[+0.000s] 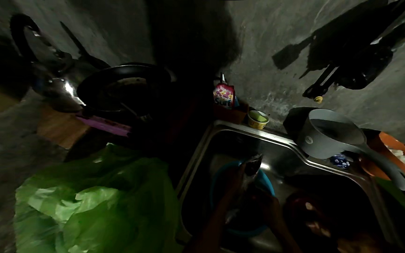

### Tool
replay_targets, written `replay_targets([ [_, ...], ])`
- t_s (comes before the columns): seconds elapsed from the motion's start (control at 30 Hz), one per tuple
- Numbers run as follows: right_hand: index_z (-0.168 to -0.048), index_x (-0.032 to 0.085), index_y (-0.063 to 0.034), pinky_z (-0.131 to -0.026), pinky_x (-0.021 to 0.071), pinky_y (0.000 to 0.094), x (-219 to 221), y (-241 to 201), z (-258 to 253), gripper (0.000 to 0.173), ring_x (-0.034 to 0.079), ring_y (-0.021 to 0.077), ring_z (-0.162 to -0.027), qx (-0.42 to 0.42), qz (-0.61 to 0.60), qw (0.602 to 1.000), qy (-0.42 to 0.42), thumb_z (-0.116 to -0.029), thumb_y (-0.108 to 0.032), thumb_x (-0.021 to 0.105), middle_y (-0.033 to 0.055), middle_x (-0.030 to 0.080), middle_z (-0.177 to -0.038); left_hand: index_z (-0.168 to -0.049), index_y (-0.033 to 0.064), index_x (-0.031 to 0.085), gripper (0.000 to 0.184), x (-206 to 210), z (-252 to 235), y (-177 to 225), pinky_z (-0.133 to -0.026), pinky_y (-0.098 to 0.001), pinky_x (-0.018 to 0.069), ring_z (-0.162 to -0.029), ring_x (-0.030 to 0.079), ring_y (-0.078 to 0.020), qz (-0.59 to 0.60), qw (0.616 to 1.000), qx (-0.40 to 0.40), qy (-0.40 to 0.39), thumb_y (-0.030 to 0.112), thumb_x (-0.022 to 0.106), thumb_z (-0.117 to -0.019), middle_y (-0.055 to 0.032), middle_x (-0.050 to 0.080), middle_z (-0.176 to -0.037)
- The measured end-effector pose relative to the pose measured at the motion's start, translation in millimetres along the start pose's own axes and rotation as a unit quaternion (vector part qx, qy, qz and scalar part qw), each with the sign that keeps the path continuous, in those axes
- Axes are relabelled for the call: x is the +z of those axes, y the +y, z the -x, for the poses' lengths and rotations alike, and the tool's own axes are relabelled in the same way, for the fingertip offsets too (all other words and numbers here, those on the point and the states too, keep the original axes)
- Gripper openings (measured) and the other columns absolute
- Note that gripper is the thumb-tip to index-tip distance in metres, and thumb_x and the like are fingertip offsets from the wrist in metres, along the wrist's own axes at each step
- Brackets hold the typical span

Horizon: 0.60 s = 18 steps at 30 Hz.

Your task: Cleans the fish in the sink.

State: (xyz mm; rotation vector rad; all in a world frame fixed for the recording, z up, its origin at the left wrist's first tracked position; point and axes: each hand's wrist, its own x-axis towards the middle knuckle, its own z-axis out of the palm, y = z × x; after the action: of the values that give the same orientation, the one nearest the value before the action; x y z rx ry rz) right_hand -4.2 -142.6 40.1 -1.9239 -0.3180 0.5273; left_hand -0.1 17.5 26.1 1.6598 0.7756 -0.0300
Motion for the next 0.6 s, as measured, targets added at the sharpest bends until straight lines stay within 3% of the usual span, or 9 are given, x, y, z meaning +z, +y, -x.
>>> replay_targets([
  [0.1,-0.116,0.068,0.0093,-0.079,0.0561,0.0227,-4,-6,5,0.022,0.067,0.0056,-0.084,0.029,-0.05,0.998,0.014,-0.1017,-0.004,0.058,0.0104,0.072,-0.1,-0.112,-0.0035,0.068,0.047,-1,2,1,-0.088,-0.0492,0.0506,-0.093,0.063,-0.0302,-0.005,1.0,-0.004,-0.007,0.036,0.043,-0.1104,-0.021,0.066,-0.102],
  [0.2,-0.113,0.069,0.0079,-0.07,0.0565,0.0197,-7,-4,10,0.021,0.065,0.0016,-0.074,0.024,-0.097,0.995,0.024,-0.1021,-0.004,0.055,0.0037,0.071,-0.091,-0.112,-0.0038,0.068,0.049,-1,-2,-4,-0.086,-0.0498,0.05,-0.091,0.062,-0.0307,-0.001,1.0,0.008,0.0,0.038,0.041,-0.1107,-0.0212,0.066,-0.1],
  [0.33,-0.112,0.067,0.0074,-0.067,0.0576,0.0209,-8,6,12,0.021,0.065,0.0024,-0.07,0.004,-0.13,0.991,0.036,-0.1023,-0.005,0.053,0.0008,0.07,-0.086,-0.113,-0.0018,0.069,0.046,0,-3,-5,-0.087,-0.047,0.0511,-0.091,0.063,-0.0271,0.017,1.0,0.025,0.006,0.036,0.042,-0.1106,-0.0188,0.067,-0.1],
  [0.43,-0.109,0.068,0.0098,-0.079,0.0549,0.0198,0,9,10,0.02,0.064,0.0027,-0.083,-0.043,-0.065,0.994,0.082,-0.0996,-0.005,0.058,0.0072,0.07,-0.094,-0.109,-0.0021,0.069,0.045,1,-2,-4,-0.085,-0.0474,0.0513,-0.09,0.063,-0.0276,0.005,1.0,0.024,0.006,0.036,0.044,-0.1102,-0.0186,0.067,-0.098],
  [0.5,-0.115,0.066,0.0118,-0.087,0.0543,0.0247,6,7,9,0.023,0.066,0.0109,-0.094,-0.05,-0.031,0.994,0.096,-0.0978,-0.003,0.061,0.0168,0.07,-0.105,-0.109,-0.002,0.069,0.045,1,-1,-3,-0.087,-0.0485,0.051,-0.092,0.063,-0.0284,-0.008,1.0,0.019,-0.002,0.036,0.044,-0.1103,-0.0191,0.067,-0.1],
  [0.6,-0.127,0.064,0.0094,-0.099,0.0531,0.0307,12,-2,8,0.03,0.067,0.0208,-0.112,-0.038,0.001,0.996,0.083,-0.0992,-0.003,0.061,0.0221,0.068,-0.123,-0.109,-0.0019,0.069,0.045,3,0,-3,-0.087,-0.0477,0.0512,-0.093,0.064,-0.0281,-0.014,1.0,0.021,-0.004,0.035,0.044,-0.1103,-0.0188,0.067,-0.1],
])
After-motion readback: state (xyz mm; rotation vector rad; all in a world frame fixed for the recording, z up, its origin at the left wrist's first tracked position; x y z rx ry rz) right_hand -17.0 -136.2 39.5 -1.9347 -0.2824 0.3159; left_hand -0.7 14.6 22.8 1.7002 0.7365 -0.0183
